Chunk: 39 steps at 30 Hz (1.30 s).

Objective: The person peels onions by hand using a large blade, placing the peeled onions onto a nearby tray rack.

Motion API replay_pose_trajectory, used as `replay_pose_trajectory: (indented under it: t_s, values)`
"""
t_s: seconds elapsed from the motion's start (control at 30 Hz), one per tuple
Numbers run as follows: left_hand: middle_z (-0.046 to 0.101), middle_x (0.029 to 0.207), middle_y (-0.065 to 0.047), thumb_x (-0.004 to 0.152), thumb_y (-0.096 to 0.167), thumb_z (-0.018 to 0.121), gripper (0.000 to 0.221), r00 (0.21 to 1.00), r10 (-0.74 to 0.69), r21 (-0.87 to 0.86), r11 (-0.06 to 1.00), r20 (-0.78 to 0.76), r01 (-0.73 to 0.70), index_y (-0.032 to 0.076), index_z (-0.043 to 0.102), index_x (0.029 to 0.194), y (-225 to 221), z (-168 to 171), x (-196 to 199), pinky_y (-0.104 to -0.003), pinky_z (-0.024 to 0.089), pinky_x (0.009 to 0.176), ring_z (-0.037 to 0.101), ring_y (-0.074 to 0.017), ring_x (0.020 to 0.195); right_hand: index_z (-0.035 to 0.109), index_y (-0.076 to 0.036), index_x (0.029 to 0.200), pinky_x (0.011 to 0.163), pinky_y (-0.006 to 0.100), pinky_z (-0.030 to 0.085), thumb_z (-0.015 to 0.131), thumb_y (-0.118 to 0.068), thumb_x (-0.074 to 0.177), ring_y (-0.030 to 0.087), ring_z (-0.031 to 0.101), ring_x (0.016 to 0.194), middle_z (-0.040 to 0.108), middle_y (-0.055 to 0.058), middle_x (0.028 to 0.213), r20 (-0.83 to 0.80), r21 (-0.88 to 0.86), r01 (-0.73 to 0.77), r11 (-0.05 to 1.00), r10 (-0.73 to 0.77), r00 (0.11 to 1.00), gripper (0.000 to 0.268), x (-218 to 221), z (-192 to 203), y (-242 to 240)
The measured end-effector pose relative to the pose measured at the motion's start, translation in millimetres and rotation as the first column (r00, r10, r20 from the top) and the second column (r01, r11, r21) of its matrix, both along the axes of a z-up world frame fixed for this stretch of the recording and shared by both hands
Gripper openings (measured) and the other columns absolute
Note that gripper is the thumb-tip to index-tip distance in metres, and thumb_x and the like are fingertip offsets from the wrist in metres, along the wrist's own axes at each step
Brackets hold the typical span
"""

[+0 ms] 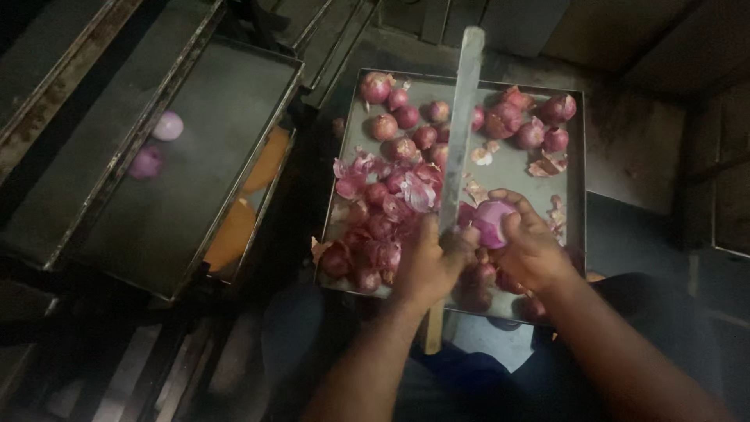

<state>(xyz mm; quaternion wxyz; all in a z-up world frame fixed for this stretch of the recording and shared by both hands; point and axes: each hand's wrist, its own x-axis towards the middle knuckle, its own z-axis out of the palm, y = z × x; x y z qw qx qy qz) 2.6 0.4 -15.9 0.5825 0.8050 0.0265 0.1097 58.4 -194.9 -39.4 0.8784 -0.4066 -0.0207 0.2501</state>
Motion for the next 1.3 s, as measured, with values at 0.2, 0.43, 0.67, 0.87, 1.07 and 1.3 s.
replay_pose_trajectory:
  t_s: [0.2, 0.43, 0.67, 0.87, 1.07, 1.3]
  values:
    - [0.067, 0.101, -0.019, 0.087, 0.023, 0.068, 0.039, 0.983, 0.134, -0.146, 0.977, -0.125, -0.152, 0.000, 0.058, 0.117, -15.4, 13.3, 0.0, -0.046, 0.055, 0.078, 0.069, -0.0360, 0.090, 0.050, -0.017, 0.137, 0.059, 0.035, 0.056, 0.089, -0.024, 0.079, 0.025, 0.068, 0.081, 0.065, 0.013, 0.110, 0.098, -0.083, -0.057, 0.995, 0.065, 0.993, 0.071, -0.7, -14.0, 2.2]
    - [0.066, 0.093, -0.020, 0.084, 0.018, 0.070, 0.034, 0.975, 0.207, -0.061, 0.975, -0.077, -0.212, -0.004, 0.056, 0.105, -5.7, -9.3, 6.8, -0.046, 0.054, 0.076, 0.068, -0.0358, 0.084, 0.053, -0.012, 0.129, 0.063, 0.033, 0.055, 0.084, -0.029, 0.077, 0.022, 0.066, 0.077, 0.067, 0.010, 0.100, -0.064, -0.054, 0.003, 0.999, -0.007, 0.998, 0.063, 1.0, -17.4, 5.1]
    - [0.068, 0.087, -0.013, 0.084, 0.039, 0.084, 0.050, 0.981, 0.140, -0.035, 0.989, -0.133, -0.146, 0.001, 0.060, 0.106, 10.6, -13.4, 11.2, -0.043, 0.055, 0.067, 0.068, -0.0277, 0.076, 0.065, -0.003, 0.123, 0.063, 0.035, 0.053, 0.062, -0.049, 0.094, 0.025, 0.063, 0.077, 0.067, 0.009, 0.091, -0.177, 0.168, -0.027, 0.985, 0.057, 0.983, 0.055, 9.2, -29.9, -1.1]
    - [0.065, 0.080, -0.005, 0.104, 0.035, 0.056, 0.026, 0.911, -0.283, -0.805, 0.588, -0.299, -0.081, 0.010, 0.059, 0.110, -9.7, -5.2, -18.7, -0.026, 0.048, 0.045, 0.058, -0.0094, 0.053, 0.063, -0.005, 0.132, 0.077, 0.043, 0.057, 0.056, -0.051, 0.100, 0.034, 0.068, 0.093, 0.069, 0.020, 0.110, -0.204, 0.364, -0.015, 0.931, 0.096, 0.974, 0.057, 1.8, 2.3, 0.8]
    - [0.063, 0.071, -0.008, 0.110, 0.040, 0.047, 0.036, 0.924, -0.294, -0.511, 0.849, -0.243, 0.136, 0.005, 0.058, 0.105, -36.8, 10.5, -32.5, -0.035, 0.051, 0.052, 0.060, -0.0193, 0.057, 0.063, -0.002, 0.125, 0.093, 0.050, 0.056, 0.051, -0.048, 0.087, 0.036, 0.069, 0.102, 0.071, 0.019, 0.114, -0.294, 0.313, 0.119, 0.942, -0.023, 0.956, 0.061, -4.3, 12.8, 12.1]
    - [0.071, 0.084, -0.021, 0.105, 0.034, 0.049, 0.034, 0.971, -0.107, 0.111, 0.985, -0.213, 0.133, 0.002, 0.060, 0.098, -41.2, 27.1, -23.3, -0.053, 0.052, 0.071, 0.070, -0.0424, 0.082, 0.065, -0.001, 0.121, 0.089, 0.053, 0.057, 0.052, -0.045, 0.094, 0.038, 0.070, 0.099, 0.072, 0.020, 0.109, -0.305, 0.393, 0.113, 0.912, 0.014, 0.952, 0.053, 13.0, -13.8, -7.1]
